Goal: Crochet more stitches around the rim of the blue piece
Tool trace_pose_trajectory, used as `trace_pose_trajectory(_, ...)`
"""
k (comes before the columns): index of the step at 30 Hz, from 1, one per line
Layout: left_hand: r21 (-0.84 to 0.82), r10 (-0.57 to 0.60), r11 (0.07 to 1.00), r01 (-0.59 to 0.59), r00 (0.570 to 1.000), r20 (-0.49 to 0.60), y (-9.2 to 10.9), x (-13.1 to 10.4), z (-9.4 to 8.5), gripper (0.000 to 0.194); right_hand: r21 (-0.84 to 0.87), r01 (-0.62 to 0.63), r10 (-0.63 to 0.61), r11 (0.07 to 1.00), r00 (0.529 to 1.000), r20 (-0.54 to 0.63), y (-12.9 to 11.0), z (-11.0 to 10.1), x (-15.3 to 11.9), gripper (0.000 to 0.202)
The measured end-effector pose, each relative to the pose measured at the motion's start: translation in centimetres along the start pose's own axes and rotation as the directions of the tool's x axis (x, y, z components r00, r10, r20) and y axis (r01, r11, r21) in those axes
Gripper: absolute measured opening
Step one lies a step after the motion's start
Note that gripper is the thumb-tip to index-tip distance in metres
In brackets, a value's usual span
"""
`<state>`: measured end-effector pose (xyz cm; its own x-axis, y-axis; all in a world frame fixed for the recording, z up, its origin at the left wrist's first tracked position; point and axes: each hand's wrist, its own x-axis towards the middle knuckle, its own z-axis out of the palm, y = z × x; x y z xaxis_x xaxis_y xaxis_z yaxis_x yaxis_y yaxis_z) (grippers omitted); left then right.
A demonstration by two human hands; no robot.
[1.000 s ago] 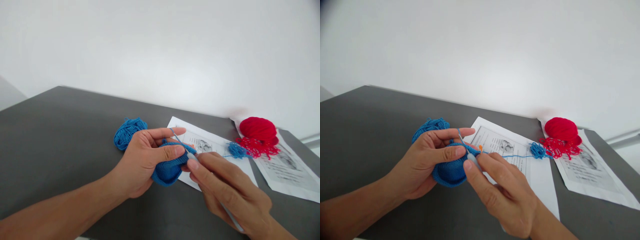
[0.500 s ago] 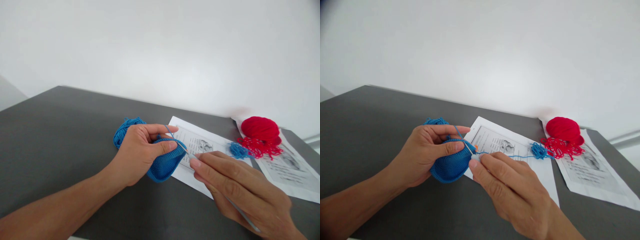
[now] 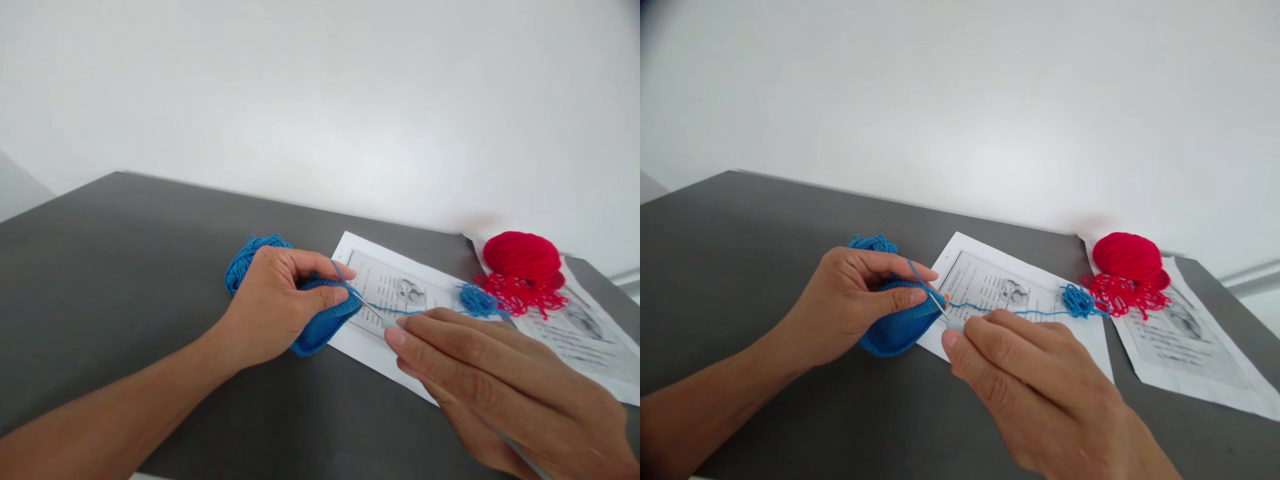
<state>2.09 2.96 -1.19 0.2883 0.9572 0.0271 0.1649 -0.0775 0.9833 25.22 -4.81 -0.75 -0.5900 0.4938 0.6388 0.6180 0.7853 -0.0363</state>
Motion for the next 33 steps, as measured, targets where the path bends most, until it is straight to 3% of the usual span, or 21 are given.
trace_pose_trajectory(2,0.008,0.002,1.000,-0.002,1.000,0.000,-0.1,0.0,-0.1,0.010,0.128,-0.091,0.099,0.988,0.994,-0.053,0.0,0.4,0.2,0.029)
trace_pose_trajectory(4,0.005,0.010,1.000,-0.010,1.000,-0.004,-0.1,0.0,0.1,0.009,0.417,-0.282,0.345,0.864,0.935,-0.082,0.1,1.2,0.4,0.032)
trace_pose_trajectory(5,-0.001,0.016,1.000,-0.016,1.000,-0.004,0.0,-0.1,0.2,0.008,0.601,-0.348,0.479,0.720,0.876,-0.066,0.3,1.7,0.5,0.031)
trace_pose_trajectory(6,-0.014,0.021,1.000,-0.022,1.000,-0.008,0.0,-0.1,0.3,0.006,0.768,-0.378,0.602,0.516,0.798,-0.012,0.4,2.3,0.5,0.025)
trace_pose_trajectory(8,-0.061,0.023,0.998,-0.024,0.999,-0.022,0.1,-0.2,0.7,0.005,0.934,-0.332,0.718,0.133,0.682,0.140,0.7,3.6,0.7,0.019)
trace_pose_trajectory(9,-0.089,0.017,0.996,-0.019,0.999,-0.033,0.1,-0.3,0.8,0.006,0.951,-0.309,0.733,0.003,0.648,0.208,0.7,4.2,0.8,0.019)
trace_pose_trajectory(11,-0.140,-0.005,0.990,-0.001,0.999,-0.043,0.1,-0.3,1.1,0.014,0.957,-0.271,0.736,-0.107,0.626,0.259,0.6,5.4,1.1,0.018)
trace_pose_trajectory(13,-0.180,-0.026,0.983,0.019,0.999,-0.037,-0.1,-0.4,1.2,0.025,0.970,-0.240,0.743,-0.023,0.646,0.177,0.1,6.3,1.4,0.016)
trace_pose_trajectory(15,-0.221,-0.042,0.975,0.035,0.999,-0.029,-0.2,-0.4,1.3,0.033,0.939,-0.260,0.734,0.224,0.679,0.013,-0.5,6.7,1.6,0.017)
trace_pose_trajectory(17,-0.256,-0.059,0.965,0.052,0.998,-0.018,-0.3,-0.6,1.4,0.038,0.796,-0.314,0.667,0.518,0.730,-0.147,-1.0,6.6,1.6,0.022)
trace_pose_trajectory(19,-0.266,-0.077,0.961,0.071,0.997,-0.014,-0.3,-0.7,1.5,0.040,0.647,-0.338,0.586,0.684,0.782,-0.211,-1.1,6.4,1.4,0.027)
trace_pose_trajectory(22,-0.252,-0.088,0.965,0.076,0.996,-0.036,-0.2,-0.9,1.7,0.035,0.568,-0.335,0.528,0.751,0.822,-0.213,-0.9,6.0,1.1,0.030)
trace_pose_trajectory(27,-0.216,-0.070,0.975,0.054,0.995,-0.071,-0.1,-1.0,1.8,0.019,0.506,-0.335,0.516,0.795,0.813,-0.271,-0.7,5.8,1.2,0.030)
trace_pose_trajectory(33,-0.247,-0.111,0.965,0.082,0.988,-0.106,0.1,-1.2,1.7,0.040,0.575,-0.389,0.593,0.720,0.775,-0.219,-1.2,5.9,1.1,0.024)
